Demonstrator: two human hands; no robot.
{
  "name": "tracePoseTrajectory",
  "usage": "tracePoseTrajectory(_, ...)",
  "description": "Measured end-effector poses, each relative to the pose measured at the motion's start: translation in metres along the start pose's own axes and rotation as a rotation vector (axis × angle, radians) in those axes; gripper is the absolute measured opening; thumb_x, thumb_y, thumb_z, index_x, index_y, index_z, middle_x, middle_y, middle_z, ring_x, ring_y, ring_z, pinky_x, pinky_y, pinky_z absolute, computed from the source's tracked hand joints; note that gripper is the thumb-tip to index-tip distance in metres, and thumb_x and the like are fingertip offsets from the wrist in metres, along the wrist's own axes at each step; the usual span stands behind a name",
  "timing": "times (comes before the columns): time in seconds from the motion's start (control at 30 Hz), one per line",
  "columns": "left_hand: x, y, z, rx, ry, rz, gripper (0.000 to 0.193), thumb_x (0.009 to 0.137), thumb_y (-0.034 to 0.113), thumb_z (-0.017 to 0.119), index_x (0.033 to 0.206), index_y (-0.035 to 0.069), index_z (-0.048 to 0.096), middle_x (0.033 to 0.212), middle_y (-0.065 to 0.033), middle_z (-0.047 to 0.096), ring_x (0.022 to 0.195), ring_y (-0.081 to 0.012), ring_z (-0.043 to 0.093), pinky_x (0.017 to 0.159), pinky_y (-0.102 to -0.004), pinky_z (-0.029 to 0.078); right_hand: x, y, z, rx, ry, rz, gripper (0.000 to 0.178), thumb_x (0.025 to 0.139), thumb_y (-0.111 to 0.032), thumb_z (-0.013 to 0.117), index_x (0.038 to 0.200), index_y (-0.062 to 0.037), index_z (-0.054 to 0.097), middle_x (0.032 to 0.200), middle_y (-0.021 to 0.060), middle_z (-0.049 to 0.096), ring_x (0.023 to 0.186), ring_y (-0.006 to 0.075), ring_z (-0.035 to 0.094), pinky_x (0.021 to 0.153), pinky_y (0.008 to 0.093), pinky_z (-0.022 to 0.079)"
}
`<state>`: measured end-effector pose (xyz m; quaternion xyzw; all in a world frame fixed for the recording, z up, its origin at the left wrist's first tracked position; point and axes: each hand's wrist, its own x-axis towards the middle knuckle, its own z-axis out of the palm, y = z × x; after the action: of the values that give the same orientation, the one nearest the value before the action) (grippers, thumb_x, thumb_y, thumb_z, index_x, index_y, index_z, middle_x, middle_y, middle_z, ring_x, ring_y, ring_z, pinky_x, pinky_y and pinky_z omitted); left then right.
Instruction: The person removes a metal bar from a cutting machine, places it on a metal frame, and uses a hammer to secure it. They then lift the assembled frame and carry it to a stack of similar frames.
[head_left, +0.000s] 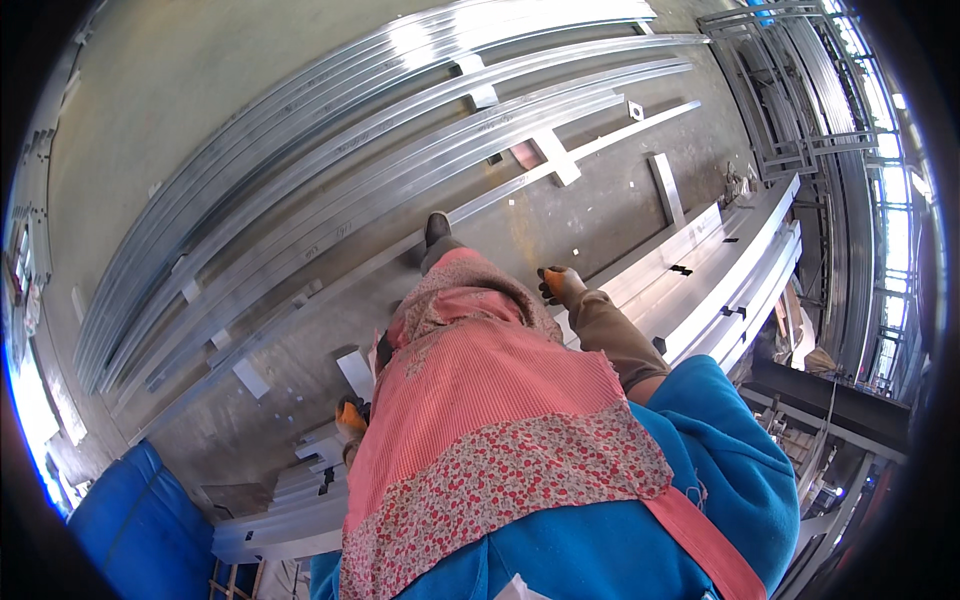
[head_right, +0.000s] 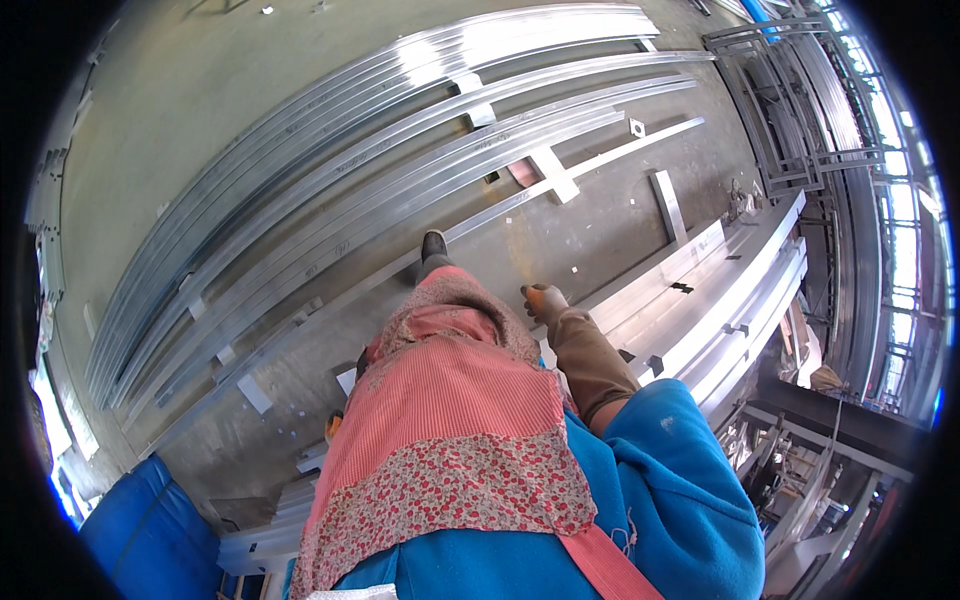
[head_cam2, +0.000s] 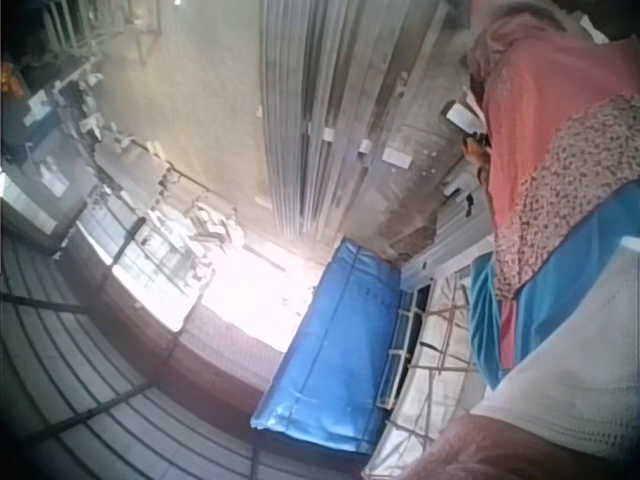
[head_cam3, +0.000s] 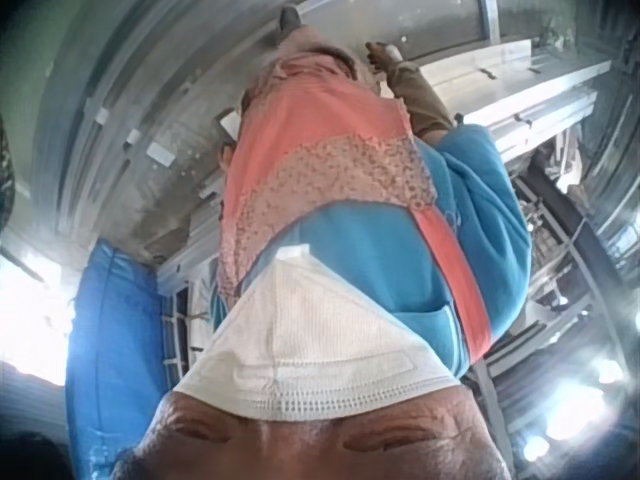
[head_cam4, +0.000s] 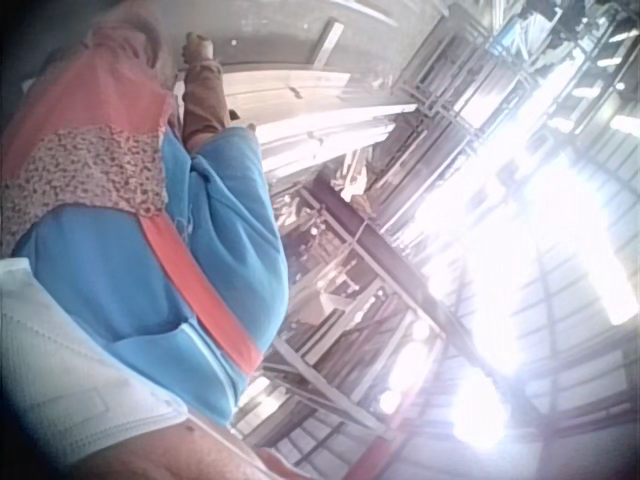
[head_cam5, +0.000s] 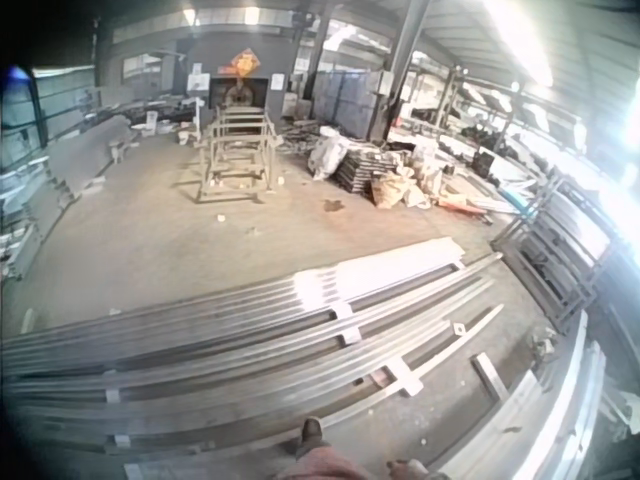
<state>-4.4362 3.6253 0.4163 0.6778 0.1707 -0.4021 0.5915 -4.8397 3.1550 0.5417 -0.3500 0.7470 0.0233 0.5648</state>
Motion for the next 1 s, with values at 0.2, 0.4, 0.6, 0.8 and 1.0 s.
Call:
tracePoseTrajectory(0.2,0.008,-0.025,-0.044,0.188,-0.078,0.121,0.017,0.095,0.017,0.060,0.107,0.006,0.067,0.094,-0.0087,0.070,0.079,-0.0230,0.065,0.071,-0.0361,0.052,0.020,0.036,0.004,-0.028,0.040,-0.051,0.039,0.096,-0.037,0.065,0.116,-0.0044,0.070,0.088,0.0091,0.071,0.072,0.0219,0.067,0.062,0.0372,0.052)
tracePoseTrajectory(0.4,0.012,-0.014,-0.051,0.498,-0.146,0.277,0.020,0.096,0.016,0.059,0.109,0.005,0.068,0.096,-0.0104,0.071,0.086,-0.0255,0.066,0.078,-0.0375,0.053,0.030,0.038,0.008,-0.262,-0.085,-0.250,0.037,0.097,-0.039,0.063,0.110,-0.0050,0.072,0.090,0.0094,0.072,0.072,0.0231,0.067,0.061,0.0397,0.053)
tracePoseTrajectory(0.6,0.029,0.004,-0.043,1.030,-0.215,0.667,0.022,0.097,0.016,0.059,0.112,0.003,0.069,0.099,-0.0121,0.071,0.093,-0.0280,0.068,0.086,-0.0389,0.054,0.022,-0.034,0.028,-0.128,-0.072,-0.041,0.043,0.097,-0.043,0.061,0.118,-0.0066,0.070,0.096,0.0077,0.072,0.079,0.0211,0.066,0.066,0.0378,0.053)
tracePoseTrajectory(0.8,0.043,0.014,-0.030,1.009,-0.192,0.653,0.027,0.099,0.018,0.058,0.120,0.003,0.067,0.106,-0.0133,0.071,0.097,-0.0291,0.070,0.089,-0.0411,0.056,0.013,-0.090,0.038,-0.203,-0.046,-0.085,0.044,0.098,-0.045,0.061,0.119,-0.0074,0.070,0.094,0.0051,0.071,0.078,0.0190,0.065,0.065,0.0361,0.052)
tracePoseTrajectory(1.0,0.004,0.026,0.004,0.061,-0.050,-0.095,0.035,0.102,0.030,0.060,0.132,0.013,0.057,0.105,-0.0087,0.069,0.079,-0.0265,0.069,0.065,-0.0421,0.054,0.029,-0.060,0.025,0.029,-0.095,-0.029,0.034,0.099,-0.037,0.063,0.122,-0.0115,0.068,0.086,0.0017,0.067,0.070,0.0181,0.060,0.059,0.0357,0.048)
